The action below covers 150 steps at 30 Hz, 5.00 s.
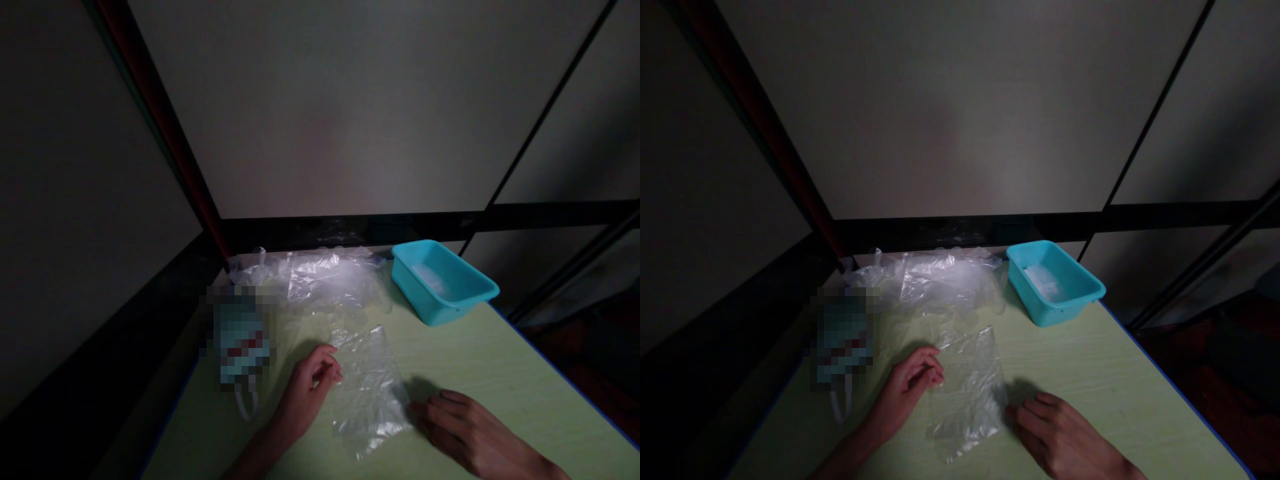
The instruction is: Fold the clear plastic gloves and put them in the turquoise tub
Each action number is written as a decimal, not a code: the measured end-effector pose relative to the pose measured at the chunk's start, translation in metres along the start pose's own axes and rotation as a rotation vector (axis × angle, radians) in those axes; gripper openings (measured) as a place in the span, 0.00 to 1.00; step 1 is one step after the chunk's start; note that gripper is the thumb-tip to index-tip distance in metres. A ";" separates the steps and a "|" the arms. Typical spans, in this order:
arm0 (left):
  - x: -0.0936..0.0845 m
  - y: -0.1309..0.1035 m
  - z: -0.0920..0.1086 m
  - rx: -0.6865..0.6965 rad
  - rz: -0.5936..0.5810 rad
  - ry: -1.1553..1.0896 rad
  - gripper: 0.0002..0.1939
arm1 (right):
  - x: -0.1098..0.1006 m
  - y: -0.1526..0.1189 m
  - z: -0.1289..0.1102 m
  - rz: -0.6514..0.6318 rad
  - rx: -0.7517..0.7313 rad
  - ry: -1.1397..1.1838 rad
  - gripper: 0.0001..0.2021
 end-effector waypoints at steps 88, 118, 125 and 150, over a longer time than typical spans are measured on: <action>-0.043 0.008 0.002 -0.082 0.322 -0.010 0.11 | 0.038 -0.004 0.111 0.414 0.773 0.414 0.10; -0.039 0.008 0.001 -0.008 0.318 0.112 0.06 | 0.069 0.031 0.081 -0.158 0.442 -0.062 0.35; -0.028 -0.006 0.030 0.112 0.357 0.306 0.09 | 0.066 0.032 0.082 -0.152 0.473 -0.080 0.31; 0.062 0.011 0.032 0.365 0.244 1.330 0.37 | 0.072 0.031 0.083 -0.189 0.470 -0.128 0.27</action>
Point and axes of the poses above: each hand's wrist, its own y-axis towards the middle knuckle, its own x-axis out of the palm, z = x × y, the point moved 10 cm from there along y, towards the middle knuckle, and after that the axes turned 13 degrees about -x, right-handed, at the moved point
